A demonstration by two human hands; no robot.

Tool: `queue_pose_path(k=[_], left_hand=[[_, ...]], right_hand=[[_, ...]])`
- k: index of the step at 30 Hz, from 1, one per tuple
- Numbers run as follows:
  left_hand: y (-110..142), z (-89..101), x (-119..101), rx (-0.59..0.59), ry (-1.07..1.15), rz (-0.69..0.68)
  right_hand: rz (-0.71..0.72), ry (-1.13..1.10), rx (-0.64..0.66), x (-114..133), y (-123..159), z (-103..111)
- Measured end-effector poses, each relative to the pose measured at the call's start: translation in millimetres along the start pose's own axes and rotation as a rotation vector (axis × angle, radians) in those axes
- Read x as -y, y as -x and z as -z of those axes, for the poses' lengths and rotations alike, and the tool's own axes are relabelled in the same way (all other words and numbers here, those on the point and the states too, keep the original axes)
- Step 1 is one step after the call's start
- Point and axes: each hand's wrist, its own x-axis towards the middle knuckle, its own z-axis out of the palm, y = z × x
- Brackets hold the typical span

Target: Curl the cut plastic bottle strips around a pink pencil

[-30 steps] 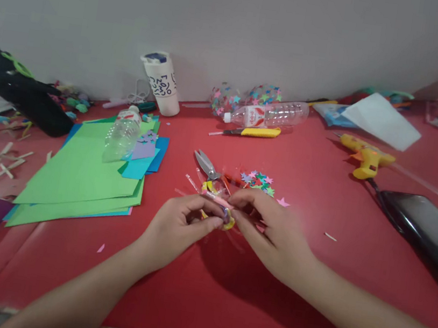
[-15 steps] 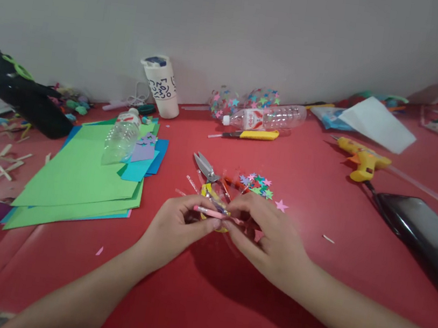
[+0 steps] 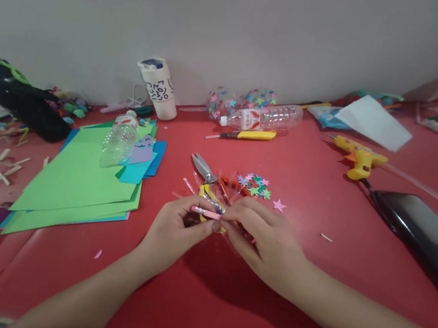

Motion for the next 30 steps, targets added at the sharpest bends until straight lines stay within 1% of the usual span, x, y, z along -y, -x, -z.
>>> queue_pose_path(k=[3,7,9,14,16,18,20,21,23,26,28,30], left_hand=[[-1,-0.4,0,-0.012,0.003,-0.003],[-1,-0.2,-1,-0.013,0.016,-0.011],[-1,0.5,0,-0.007,0.016,-0.011],[0,2.3,0,0.038,-0.013,0.014],[0,2.6,0,0.057,-0.031,0.009],[0,2.6,-1,0.073,-0.047,-0.006],[-1,2.7,-1,0.081,-0.046,-0.023],[-1,2.8,-1,0.084,-0.041,-0.026],[-1,2.9,0,0.103,-0.022,-0.006],[-1,2.4,1,0.161,0.040,0.077],[0,1.4,1,0.183,0.059,0.105],[1,0.2,1,0.183,0.031,0.084]], right_hand=[[0.006,-0.014,0.009,0,0,0],[-0.009,-0.098,-0.013,1,-1,0],[-0.062,-0.156,-0.018,2,-3,0],[-0.303,-0.343,-0.016,5,-10,2],[-0.348,-0.384,-0.007,5,-11,2],[-0.351,-0.381,-0.012,5,-11,3],[-0.303,-0.329,-0.027,5,-9,3],[-0.256,-0.281,-0.033,5,-8,3],[-0.115,-0.140,-0.040,5,-5,3],[0.096,0.093,-0.048,5,-2,3],[0.157,0.187,-0.061,5,-1,3],[0.166,0.223,-0.068,5,-1,3]])
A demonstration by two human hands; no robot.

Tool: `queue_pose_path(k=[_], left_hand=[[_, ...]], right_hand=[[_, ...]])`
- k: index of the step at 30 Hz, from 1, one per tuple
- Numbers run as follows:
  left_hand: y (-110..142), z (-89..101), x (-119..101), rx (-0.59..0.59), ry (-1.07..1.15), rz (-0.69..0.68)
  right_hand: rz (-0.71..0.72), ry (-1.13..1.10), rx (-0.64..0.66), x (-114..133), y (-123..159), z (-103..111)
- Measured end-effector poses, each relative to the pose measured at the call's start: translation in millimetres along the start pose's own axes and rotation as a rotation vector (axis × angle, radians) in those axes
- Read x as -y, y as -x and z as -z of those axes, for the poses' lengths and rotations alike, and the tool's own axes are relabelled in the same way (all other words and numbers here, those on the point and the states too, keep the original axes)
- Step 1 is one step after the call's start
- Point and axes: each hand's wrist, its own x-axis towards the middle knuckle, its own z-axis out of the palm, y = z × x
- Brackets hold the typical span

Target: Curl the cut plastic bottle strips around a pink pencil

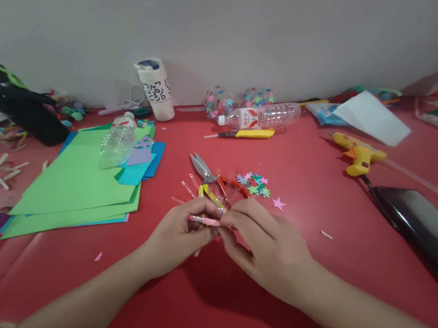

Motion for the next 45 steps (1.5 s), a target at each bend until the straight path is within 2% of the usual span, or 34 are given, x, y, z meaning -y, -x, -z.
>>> queue_pose_path(k=[4,11,17,21,28,34,38,45], left_hand=[[-1,-1.7,0,-0.020,-0.059,-0.023],[-2,-3.0,-2,-0.064,-0.013,0.051],[-1,-1.5,-3,-0.143,-0.076,-0.023],[-2,0.4,-1,-0.121,-0.077,-0.071],[-1,1.7,3,-0.114,-0.036,-0.098],[-3,-1.0,4,-0.154,0.060,-0.069],[-4,-1.4,4,-0.150,0.119,-0.012],[-4,-2.8,0,-0.167,0.107,0.045]], right_hand=[[0.005,0.027,-0.005,0,-1,-1],[-0.006,0.057,-0.001,1,-1,-2],[-0.031,0.028,0.007,1,-1,0],[-0.205,-0.137,0.043,-1,0,-2],[-0.466,-0.599,0.030,-5,-7,-3],[-0.820,-1.021,0.249,-11,-9,-4],[-0.876,-1.069,0.255,-14,-9,-6],[-0.872,-1.068,0.240,-14,-11,-4]])
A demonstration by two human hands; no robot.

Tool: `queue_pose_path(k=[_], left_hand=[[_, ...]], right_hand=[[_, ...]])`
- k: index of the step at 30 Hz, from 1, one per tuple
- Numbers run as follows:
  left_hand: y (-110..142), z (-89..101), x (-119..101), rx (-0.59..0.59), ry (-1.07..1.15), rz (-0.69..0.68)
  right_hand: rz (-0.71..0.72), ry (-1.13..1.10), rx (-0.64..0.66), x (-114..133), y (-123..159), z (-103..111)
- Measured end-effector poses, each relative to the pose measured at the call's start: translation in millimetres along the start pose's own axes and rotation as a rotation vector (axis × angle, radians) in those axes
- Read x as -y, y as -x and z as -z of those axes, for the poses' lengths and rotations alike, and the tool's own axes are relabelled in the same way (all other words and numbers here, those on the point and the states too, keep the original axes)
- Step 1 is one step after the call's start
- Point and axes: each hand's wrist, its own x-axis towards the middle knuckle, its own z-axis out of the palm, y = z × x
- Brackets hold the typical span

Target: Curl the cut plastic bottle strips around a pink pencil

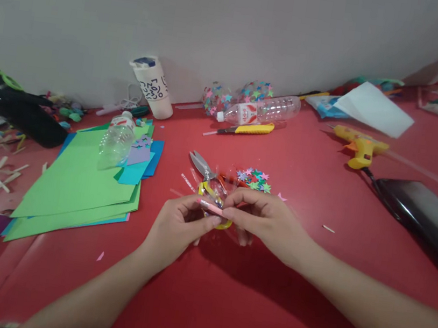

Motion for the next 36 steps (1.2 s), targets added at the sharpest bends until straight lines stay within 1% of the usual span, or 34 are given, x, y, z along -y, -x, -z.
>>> queue_pose_path(k=[6,13,17,20,28,32,34,36], left_hand=[[0.6,-3.2,1.1,-0.039,-0.013,-0.013],[-0.2,-2.9,4.0,-0.085,-0.098,-0.074],[-0.5,-1.5,3.0,-0.049,-0.079,-0.055],[-1.2,-0.7,1.7,-0.035,-0.073,-0.031],[-1.8,-0.4,0.7,-0.011,-0.067,-0.002],[-1.9,0.1,1.0,-0.011,-0.055,0.001],[-2.0,0.4,0.9,-0.008,-0.051,-0.006],[-2.0,0.4,0.7,-0.002,-0.041,-0.013]], right_hand=[[0.010,0.003,-0.015,0.6,0.2,-1.1],[-0.014,0.007,-0.012,1.9,0.6,-2.4],[-0.026,-0.021,0.005,0.1,-0.2,-1.0],[-0.033,-0.036,-0.009,-1.5,-0.3,0.2],[-0.002,0.060,-0.048,-0.9,0.3,0.5],[0.002,0.072,-0.031,-2.0,-0.1,0.5],[0.023,0.090,-0.039,-2.4,0.3,0.2],[0.086,0.146,-0.072,-2.6,1.2,-0.1]])
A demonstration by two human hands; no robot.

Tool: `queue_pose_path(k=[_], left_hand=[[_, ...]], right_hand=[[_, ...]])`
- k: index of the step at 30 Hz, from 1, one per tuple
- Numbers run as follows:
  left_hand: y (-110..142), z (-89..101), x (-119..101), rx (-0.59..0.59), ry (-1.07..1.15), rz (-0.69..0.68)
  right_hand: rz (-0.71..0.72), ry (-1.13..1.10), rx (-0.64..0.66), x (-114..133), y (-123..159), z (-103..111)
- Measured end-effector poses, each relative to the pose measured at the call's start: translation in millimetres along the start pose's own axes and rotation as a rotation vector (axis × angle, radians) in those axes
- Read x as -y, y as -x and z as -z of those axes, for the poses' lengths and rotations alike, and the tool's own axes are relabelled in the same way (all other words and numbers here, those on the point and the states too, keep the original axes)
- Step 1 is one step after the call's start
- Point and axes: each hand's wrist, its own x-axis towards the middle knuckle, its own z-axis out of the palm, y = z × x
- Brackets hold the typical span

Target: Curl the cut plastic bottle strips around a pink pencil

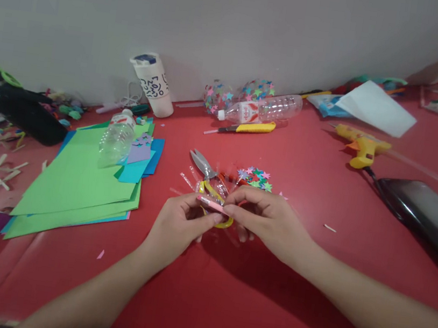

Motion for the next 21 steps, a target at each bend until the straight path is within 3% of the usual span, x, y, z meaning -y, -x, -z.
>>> queue_pose_path(k=[5,8,21], left_hand=[[0.1,-1.2,-0.3,-0.015,0.021,0.005],[0.0,-2.2,-0.7,-0.032,0.024,0.018],[0.0,-3.5,-3.6,-0.036,0.031,0.027]], right_hand=[[0.217,0.275,-0.094,0.6,2.1,-0.6],[0.265,0.327,-0.110,0.9,2.1,-0.9],[0.128,0.132,-0.079,2.9,1.7,-3.6]])
